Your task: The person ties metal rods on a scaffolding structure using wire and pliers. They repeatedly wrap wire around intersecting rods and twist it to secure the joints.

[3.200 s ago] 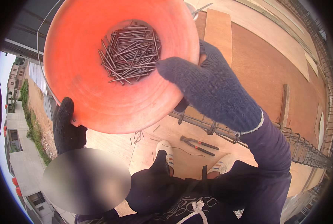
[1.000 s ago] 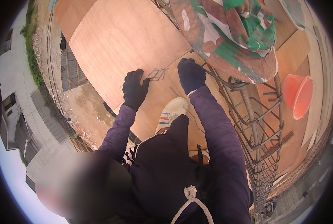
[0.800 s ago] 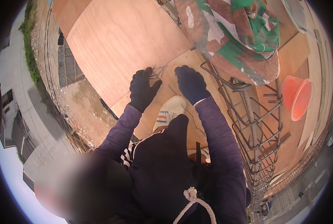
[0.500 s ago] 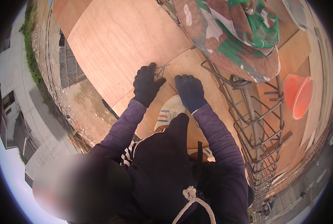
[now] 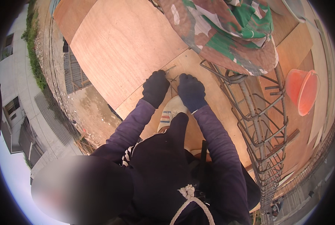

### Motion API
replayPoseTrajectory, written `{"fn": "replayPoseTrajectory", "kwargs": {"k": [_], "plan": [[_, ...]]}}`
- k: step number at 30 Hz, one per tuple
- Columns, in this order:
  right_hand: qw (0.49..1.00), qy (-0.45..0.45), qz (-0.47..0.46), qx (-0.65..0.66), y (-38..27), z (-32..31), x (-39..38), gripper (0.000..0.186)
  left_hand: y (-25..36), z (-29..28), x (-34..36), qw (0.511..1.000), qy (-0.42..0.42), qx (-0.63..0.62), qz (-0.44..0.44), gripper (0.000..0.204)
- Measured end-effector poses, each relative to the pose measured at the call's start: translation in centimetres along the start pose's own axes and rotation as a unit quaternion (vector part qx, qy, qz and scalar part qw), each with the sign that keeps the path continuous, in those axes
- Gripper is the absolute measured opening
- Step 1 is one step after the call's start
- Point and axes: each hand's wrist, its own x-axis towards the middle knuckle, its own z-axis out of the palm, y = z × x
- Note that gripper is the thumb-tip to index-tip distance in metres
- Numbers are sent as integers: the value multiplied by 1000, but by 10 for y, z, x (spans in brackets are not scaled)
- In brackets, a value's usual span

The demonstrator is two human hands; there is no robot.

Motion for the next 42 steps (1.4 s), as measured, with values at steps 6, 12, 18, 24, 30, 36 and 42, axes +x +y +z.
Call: {"fn": "replayPoseTrajectory", "kwargs": {"k": [6, 12, 18, 24, 30, 36, 42], "plan": [[999, 14, 30, -34, -3, 0, -6, 14, -34, -18, -1, 961, 24, -275, -33, 31], [995, -51, 49, -70, -8, 0, 5, 13, -52, -22, -12, 838, -91, -527, -111, 32], [920, -84, 186, 335, 1, -30, 16, 29, -40, -15, -16, 781, -53, -608, -133, 27], [877, -72, 104, 463, -46, -40, 18, 31, -26, -13, -15, 674, -97, -705, -199, 40], [974, -4, -9, 225, -21, -37, 43, 41, -40, -20, -8, 659, -56, -720, -210, 40], [989, -65, -92, 97, -13, -21, 60, 29, -42, -36, 8, 973, 112, -199, 30, 25], [990, -94, -102, -32, -23, -14, 48, 12, -31, -41, 32, 988, 13, 22, 150, 12]]}}
